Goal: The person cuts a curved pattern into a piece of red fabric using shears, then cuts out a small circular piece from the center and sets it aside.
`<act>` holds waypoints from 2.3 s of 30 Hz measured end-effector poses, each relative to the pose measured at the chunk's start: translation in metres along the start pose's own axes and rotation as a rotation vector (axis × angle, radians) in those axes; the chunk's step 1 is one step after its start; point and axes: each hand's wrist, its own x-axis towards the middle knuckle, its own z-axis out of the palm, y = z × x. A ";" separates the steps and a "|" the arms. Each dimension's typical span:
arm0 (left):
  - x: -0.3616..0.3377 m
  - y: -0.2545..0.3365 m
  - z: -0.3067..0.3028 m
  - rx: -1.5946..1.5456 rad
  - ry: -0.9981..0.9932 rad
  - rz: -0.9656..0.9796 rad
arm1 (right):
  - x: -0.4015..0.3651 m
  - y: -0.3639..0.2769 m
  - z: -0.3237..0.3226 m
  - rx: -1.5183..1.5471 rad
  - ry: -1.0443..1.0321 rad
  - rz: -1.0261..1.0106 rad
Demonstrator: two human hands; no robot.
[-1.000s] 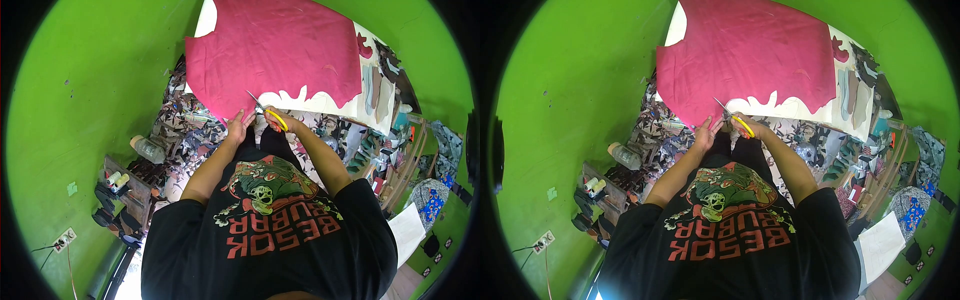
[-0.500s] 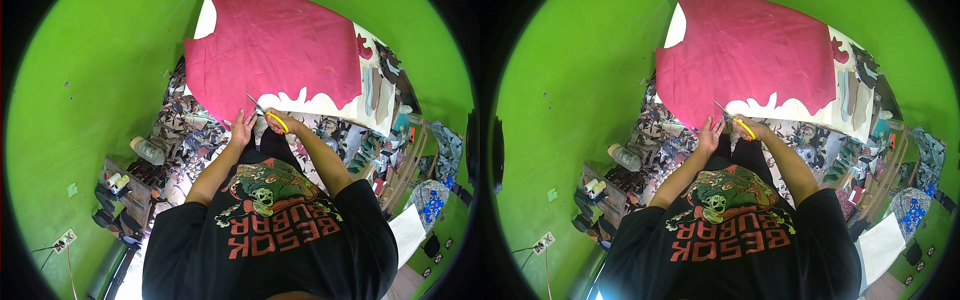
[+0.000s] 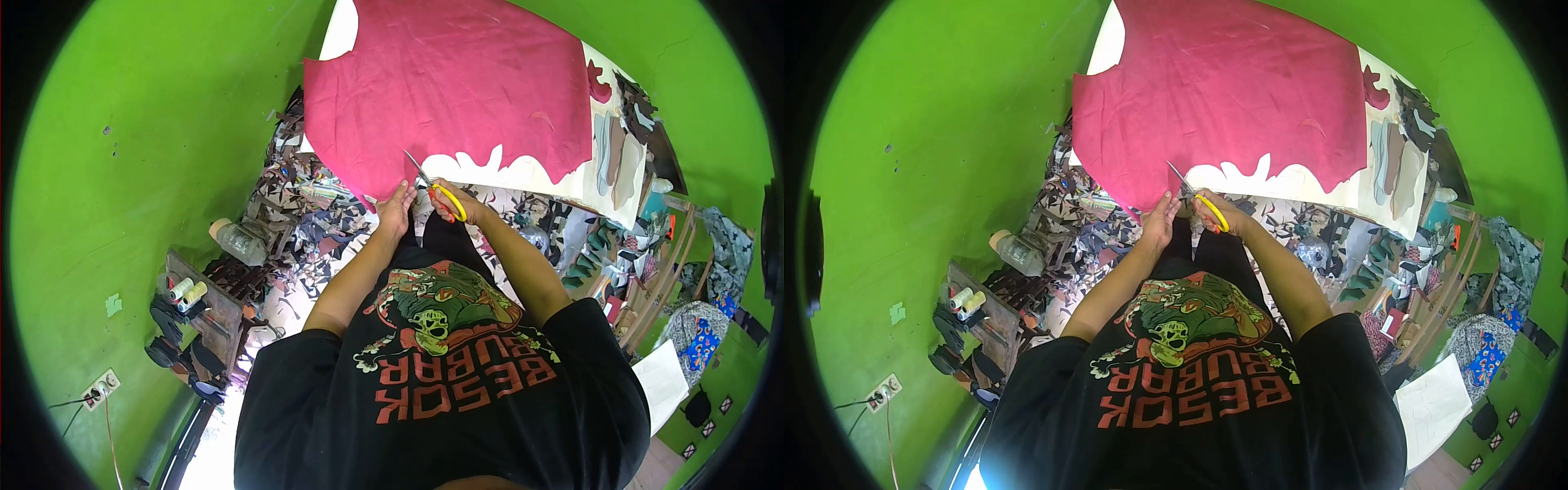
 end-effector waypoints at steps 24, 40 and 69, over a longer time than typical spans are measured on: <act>0.000 0.010 -0.002 0.044 -0.034 -0.015 | 0.007 -0.006 0.000 0.036 0.014 -0.011; -0.009 0.016 0.002 0.102 -0.053 0.023 | 0.014 -0.107 -0.038 -0.614 -0.114 0.279; -0.035 0.000 0.027 -0.122 0.006 0.193 | 0.058 -0.134 -0.081 -0.504 -0.603 0.452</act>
